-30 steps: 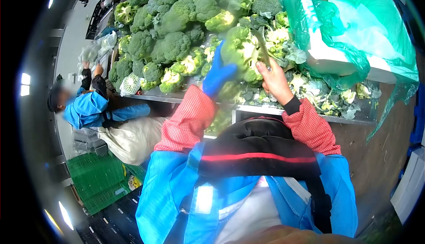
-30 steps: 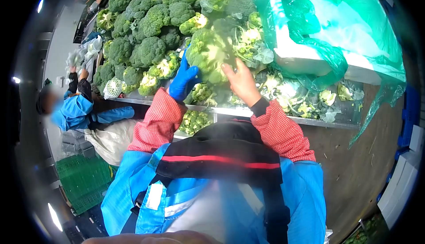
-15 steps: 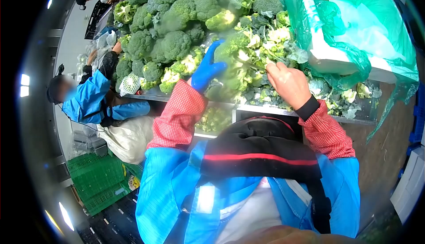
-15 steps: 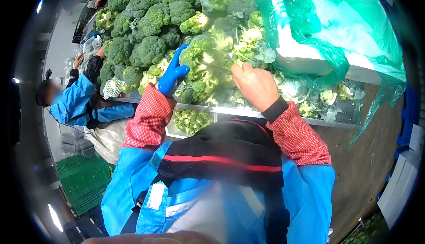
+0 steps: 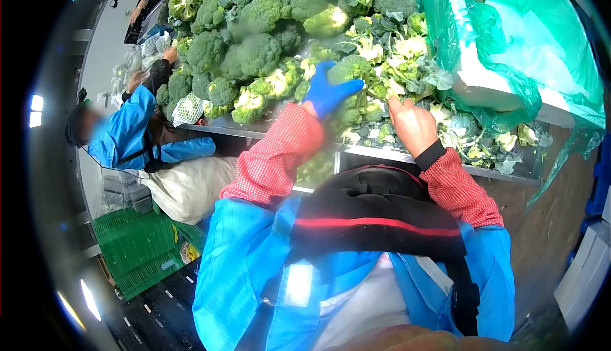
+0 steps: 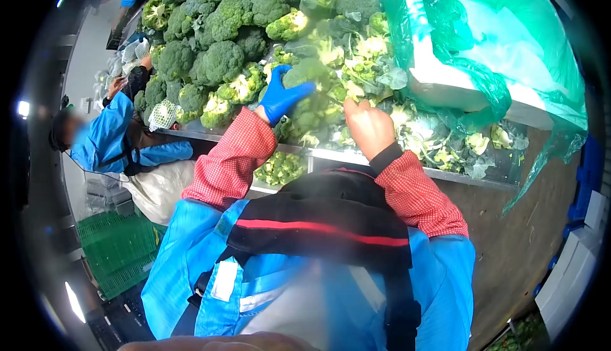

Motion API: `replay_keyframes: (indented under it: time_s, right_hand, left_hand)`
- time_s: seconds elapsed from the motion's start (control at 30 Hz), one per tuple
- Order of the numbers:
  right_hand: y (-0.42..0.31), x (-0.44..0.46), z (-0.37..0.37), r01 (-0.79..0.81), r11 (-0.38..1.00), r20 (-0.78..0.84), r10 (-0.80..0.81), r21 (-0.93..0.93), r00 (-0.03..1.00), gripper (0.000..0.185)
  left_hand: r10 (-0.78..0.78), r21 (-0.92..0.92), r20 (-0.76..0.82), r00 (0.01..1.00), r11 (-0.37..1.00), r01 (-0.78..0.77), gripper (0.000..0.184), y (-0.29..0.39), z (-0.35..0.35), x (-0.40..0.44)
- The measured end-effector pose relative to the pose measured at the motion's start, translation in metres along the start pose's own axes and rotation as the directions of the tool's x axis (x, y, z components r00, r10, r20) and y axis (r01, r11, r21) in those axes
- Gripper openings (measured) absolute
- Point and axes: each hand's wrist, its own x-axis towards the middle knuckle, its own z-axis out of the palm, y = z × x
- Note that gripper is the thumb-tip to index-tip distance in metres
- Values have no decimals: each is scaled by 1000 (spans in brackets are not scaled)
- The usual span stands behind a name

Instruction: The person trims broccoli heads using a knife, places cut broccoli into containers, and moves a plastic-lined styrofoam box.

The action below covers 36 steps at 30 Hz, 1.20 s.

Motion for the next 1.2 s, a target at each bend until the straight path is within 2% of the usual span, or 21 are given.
replay_keyframes:
  time_s: [0.17,0.2,0.27,0.3,0.4,0.43,0.5,0.53,0.57,0.6,0.67,0.73,0.77,0.87,0.9,0.97,1.0,1.03,1.1,1.13,1.2]
  right_hand:
    - [2,1,-3,-27,998,8,27,61,1000,9]
    - [13,-1,0,-122,980,21,120,159,993,11]
    - [39,-10,10,-303,888,81,294,345,952,16]
    - [34,-7,-4,-334,845,162,292,417,942,22]
    - [0,9,-30,-267,627,144,240,732,960,23]
    - [-4,14,-40,-372,527,274,258,764,927,33]
    - [-8,22,-47,-221,599,120,204,769,971,44]
    - [-12,25,-55,-152,630,48,179,761,983,51]
    - [-13,28,-69,-158,684,121,101,712,987,70]
    - [-16,30,-69,-42,748,10,47,662,999,75]
    - [-26,36,-93,-61,904,236,-44,423,971,72]
    - [-25,35,-82,-13,885,88,-32,465,996,69]
    - [-24,36,-75,13,877,12,-22,481,1000,67]
    - [-9,42,-54,-111,481,-10,242,869,970,61]
    - [-4,45,-46,-102,351,-17,320,931,947,59]
    - [1,47,-40,-225,-93,243,352,970,904,51]
    - [3,46,-42,-303,-230,367,328,925,871,49]
    - [-1,47,-41,-323,-303,422,361,897,832,48]
    - [-10,49,-39,-349,-445,533,409,825,741,47]
    - [-10,49,-38,-360,-416,525,406,835,749,48]
    - [-10,50,-36,-384,-359,511,392,850,765,49]
  left_hand:
    - [-167,-215,137,976,957,194,83,8,-21,-4]
    - [-115,-372,198,973,910,183,71,5,-32,-5]
    - [-11,-653,255,967,735,181,64,22,-54,-21]
    - [-64,-659,338,939,697,284,61,42,-65,-25]
    - [-23,-700,364,931,653,290,55,35,-71,-18]
    - [-56,-741,423,905,554,381,55,36,-69,-15]
    - [-105,-764,558,823,322,559,59,34,-61,-13]
    - [-86,-757,575,813,320,570,62,35,-57,-12]
    - [-68,-750,592,803,317,580,65,35,-54,-12]
    - [-50,-745,607,793,313,589,68,35,-51,-12]
    - [-4,-714,634,773,379,588,80,55,-43,-18]
    - [-35,-698,610,792,449,558,85,59,-38,-18]
    - [-27,-668,602,798,531,522,87,47,-42,-12]
    - [74,-543,630,773,754,370,88,53,-38,-19]
    - [-89,-399,568,818,839,369,88,59,-34,-21]
    - [181,-518,314,932,856,8,98,55,-10,-35]
    - [315,-537,174,933,825,-178,105,55,3,-41]
    - [340,-568,50,939,783,-254,127,65,11,-44]
    - [515,-90,-103,851,847,-524,130,47,13,-38]
    - [614,176,-141,776,787,-591,132,39,14,-34]
    - [617,216,-137,775,782,-584,130,31,17,-32]
